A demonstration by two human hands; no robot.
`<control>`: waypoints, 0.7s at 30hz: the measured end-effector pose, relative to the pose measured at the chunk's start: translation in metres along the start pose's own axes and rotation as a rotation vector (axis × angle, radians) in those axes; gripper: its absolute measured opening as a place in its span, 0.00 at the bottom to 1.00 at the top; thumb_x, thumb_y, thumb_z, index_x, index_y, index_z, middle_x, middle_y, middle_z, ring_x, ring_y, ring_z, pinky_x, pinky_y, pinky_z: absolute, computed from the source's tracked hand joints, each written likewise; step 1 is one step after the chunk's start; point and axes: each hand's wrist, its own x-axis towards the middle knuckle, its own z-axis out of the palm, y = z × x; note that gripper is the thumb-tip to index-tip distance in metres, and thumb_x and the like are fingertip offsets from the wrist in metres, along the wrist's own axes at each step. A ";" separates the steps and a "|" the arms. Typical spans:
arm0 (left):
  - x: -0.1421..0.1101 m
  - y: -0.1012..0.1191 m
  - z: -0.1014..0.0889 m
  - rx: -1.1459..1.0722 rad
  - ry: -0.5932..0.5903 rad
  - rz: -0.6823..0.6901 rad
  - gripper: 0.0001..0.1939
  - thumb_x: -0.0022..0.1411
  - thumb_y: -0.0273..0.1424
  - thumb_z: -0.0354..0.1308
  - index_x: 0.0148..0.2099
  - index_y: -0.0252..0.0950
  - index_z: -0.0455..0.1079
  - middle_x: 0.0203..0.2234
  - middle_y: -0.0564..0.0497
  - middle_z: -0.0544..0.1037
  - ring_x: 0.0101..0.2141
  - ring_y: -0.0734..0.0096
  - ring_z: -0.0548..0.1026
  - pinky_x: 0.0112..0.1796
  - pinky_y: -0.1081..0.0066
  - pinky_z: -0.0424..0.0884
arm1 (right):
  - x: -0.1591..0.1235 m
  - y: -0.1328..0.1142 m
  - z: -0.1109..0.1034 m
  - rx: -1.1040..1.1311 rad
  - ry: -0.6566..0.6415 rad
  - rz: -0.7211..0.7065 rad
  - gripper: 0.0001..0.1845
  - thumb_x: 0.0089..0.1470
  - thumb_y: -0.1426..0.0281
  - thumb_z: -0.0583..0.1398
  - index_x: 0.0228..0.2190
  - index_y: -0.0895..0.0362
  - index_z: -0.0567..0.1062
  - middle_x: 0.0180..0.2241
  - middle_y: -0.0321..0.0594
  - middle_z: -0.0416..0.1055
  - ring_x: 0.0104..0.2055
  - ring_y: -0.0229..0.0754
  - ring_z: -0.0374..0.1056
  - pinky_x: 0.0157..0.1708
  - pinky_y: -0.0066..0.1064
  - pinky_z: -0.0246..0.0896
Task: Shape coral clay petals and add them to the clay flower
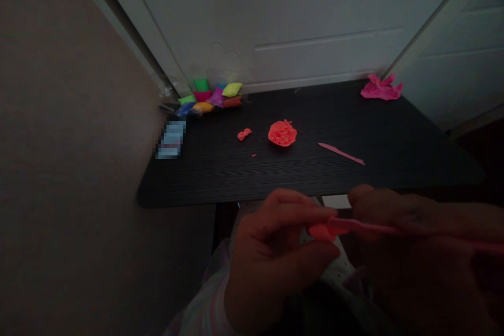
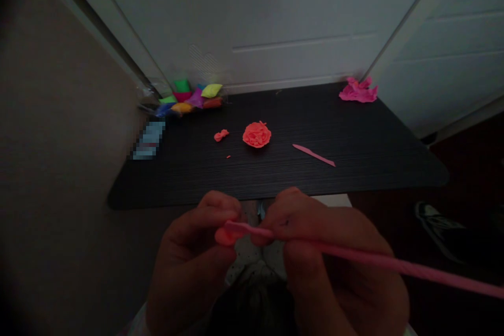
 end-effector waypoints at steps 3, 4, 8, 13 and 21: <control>0.001 0.000 0.000 -0.029 -0.008 -0.007 0.13 0.48 0.25 0.63 0.37 0.45 0.74 0.30 0.54 0.71 0.32 0.76 0.69 0.33 0.77 0.67 | 0.006 0.000 0.001 0.076 0.080 0.066 0.04 0.50 0.67 0.58 0.27 0.53 0.72 0.20 0.36 0.66 0.27 0.40 0.64 0.23 0.33 0.61; 0.001 -0.001 0.000 -0.036 -0.007 -0.009 0.12 0.48 0.25 0.63 0.37 0.44 0.75 0.30 0.54 0.71 0.32 0.77 0.69 0.33 0.77 0.67 | 0.008 0.000 0.000 0.117 0.075 0.104 0.04 0.50 0.67 0.58 0.27 0.53 0.72 0.20 0.36 0.66 0.27 0.40 0.63 0.22 0.33 0.61; 0.003 -0.002 0.001 -0.028 0.013 -0.020 0.11 0.48 0.27 0.63 0.36 0.45 0.75 0.30 0.54 0.71 0.32 0.76 0.70 0.34 0.75 0.68 | 0.010 0.000 -0.003 0.212 0.030 0.154 0.04 0.51 0.68 0.57 0.28 0.53 0.72 0.19 0.35 0.67 0.26 0.39 0.64 0.22 0.32 0.63; 0.002 -0.002 0.001 -0.001 0.020 -0.027 0.12 0.47 0.28 0.64 0.36 0.46 0.75 0.31 0.53 0.71 0.32 0.73 0.69 0.32 0.74 0.68 | 0.009 0.002 -0.006 0.162 -0.020 0.094 0.05 0.52 0.71 0.56 0.30 0.54 0.72 0.23 0.36 0.69 0.29 0.39 0.66 0.25 0.31 0.65; 0.003 -0.002 0.002 -0.027 0.024 -0.029 0.11 0.47 0.27 0.64 0.35 0.44 0.75 0.30 0.54 0.72 0.32 0.74 0.70 0.33 0.74 0.68 | 0.013 0.007 -0.007 0.212 -0.077 0.102 0.05 0.53 0.71 0.55 0.31 0.54 0.71 0.23 0.34 0.69 0.28 0.36 0.65 0.26 0.28 0.65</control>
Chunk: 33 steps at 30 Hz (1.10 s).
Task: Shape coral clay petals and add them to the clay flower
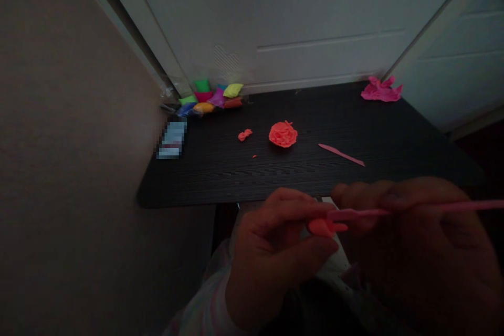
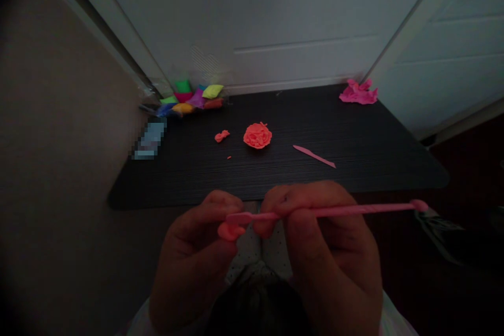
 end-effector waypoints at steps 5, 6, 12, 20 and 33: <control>0.002 -0.003 0.001 -0.064 0.095 0.022 0.13 0.47 0.22 0.62 0.36 0.43 0.73 0.27 0.57 0.73 0.30 0.80 0.70 0.34 0.80 0.68 | -0.001 0.000 0.001 0.034 0.069 0.013 0.05 0.53 0.69 0.55 0.28 0.53 0.71 0.19 0.34 0.67 0.24 0.37 0.63 0.24 0.31 0.64; 0.003 -0.004 0.001 -0.069 0.111 0.032 0.13 0.47 0.21 0.62 0.35 0.43 0.73 0.27 0.58 0.74 0.30 0.81 0.70 0.34 0.81 0.67 | -0.002 0.000 0.001 0.010 0.068 0.000 0.05 0.53 0.69 0.55 0.29 0.53 0.71 0.20 0.34 0.67 0.25 0.37 0.64 0.24 0.31 0.64; 0.004 -0.006 0.001 -0.023 0.141 0.108 0.12 0.48 0.20 0.61 0.34 0.42 0.72 0.28 0.58 0.74 0.31 0.82 0.70 0.34 0.83 0.68 | -0.008 0.006 0.000 -0.088 0.038 -0.090 0.07 0.53 0.73 0.54 0.33 0.53 0.72 0.24 0.35 0.68 0.31 0.38 0.67 0.27 0.31 0.65; 0.002 -0.007 0.000 0.064 0.135 0.154 0.12 0.49 0.21 0.61 0.35 0.42 0.73 0.30 0.57 0.72 0.32 0.82 0.70 0.34 0.83 0.68 | -0.006 0.005 0.001 -0.187 0.017 -0.176 0.08 0.52 0.75 0.54 0.34 0.55 0.73 0.24 0.36 0.68 0.31 0.37 0.66 0.26 0.28 0.63; 0.006 0.001 0.003 -0.167 0.179 -0.020 0.08 0.49 0.22 0.60 0.31 0.41 0.74 0.24 0.59 0.76 0.27 0.82 0.73 0.30 0.83 0.69 | 0.009 -0.019 0.007 -0.404 -0.261 -0.131 0.11 0.50 0.74 0.53 0.20 0.57 0.73 0.16 0.37 0.65 0.19 0.37 0.63 0.19 0.30 0.62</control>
